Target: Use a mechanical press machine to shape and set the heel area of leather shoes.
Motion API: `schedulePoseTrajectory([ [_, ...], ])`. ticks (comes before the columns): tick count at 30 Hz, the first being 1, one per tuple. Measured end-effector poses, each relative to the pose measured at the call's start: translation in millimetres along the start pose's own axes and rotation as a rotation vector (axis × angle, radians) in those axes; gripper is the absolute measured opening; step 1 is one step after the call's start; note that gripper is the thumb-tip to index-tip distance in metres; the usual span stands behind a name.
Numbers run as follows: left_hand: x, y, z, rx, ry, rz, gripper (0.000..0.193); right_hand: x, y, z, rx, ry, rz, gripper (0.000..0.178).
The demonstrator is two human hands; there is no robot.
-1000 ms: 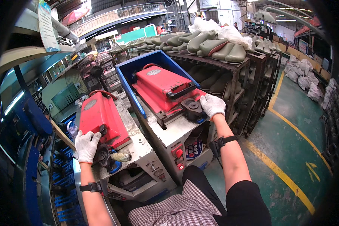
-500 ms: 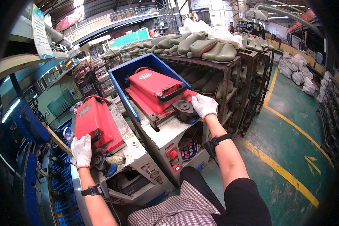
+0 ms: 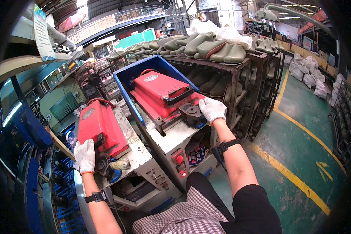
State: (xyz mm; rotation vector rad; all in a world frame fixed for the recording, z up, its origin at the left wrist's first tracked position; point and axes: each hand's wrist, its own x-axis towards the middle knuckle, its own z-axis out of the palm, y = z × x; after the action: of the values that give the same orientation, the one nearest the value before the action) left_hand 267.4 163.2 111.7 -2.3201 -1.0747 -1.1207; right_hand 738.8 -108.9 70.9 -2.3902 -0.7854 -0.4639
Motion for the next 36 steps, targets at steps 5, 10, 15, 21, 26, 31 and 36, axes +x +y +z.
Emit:
schedulePoseTrajectory([
  [5, -1, -1, 3, 0.009, 0.025, -0.005, 0.043, 1, 3, 3, -0.02, 0.017, 0.0, 0.042],
  [10, -1, 0, 4, -0.011, 0.043, 0.001, 0.043, 2, 5, 8, -0.022, 0.04, -0.02, 0.041],
  [15, 0, 1, 2, 0.0, 0.043, 0.016, 0.043, 4, 7, 11, -0.026, 0.06, -0.029, 0.041],
  [21, 0, -1, 4, 0.008, 0.044, 0.018, 0.043, 3, 6, 10, -0.034, 0.052, -0.023, 0.04],
  [26, 0, 0, 3, -0.009, 0.047, 0.017, 0.042, 3, 7, 11, -0.03, 0.059, -0.03, 0.04],
  [31, 1, 4, 0, -0.025, 0.037, 0.018, 0.041, 4, 8, 11, -0.04, 0.057, -0.027, 0.04],
  [36, -2, -2, 5, -0.016, 0.055, 0.018, 0.041, 3, 6, 10, -0.03, 0.05, -0.022, 0.04],
])
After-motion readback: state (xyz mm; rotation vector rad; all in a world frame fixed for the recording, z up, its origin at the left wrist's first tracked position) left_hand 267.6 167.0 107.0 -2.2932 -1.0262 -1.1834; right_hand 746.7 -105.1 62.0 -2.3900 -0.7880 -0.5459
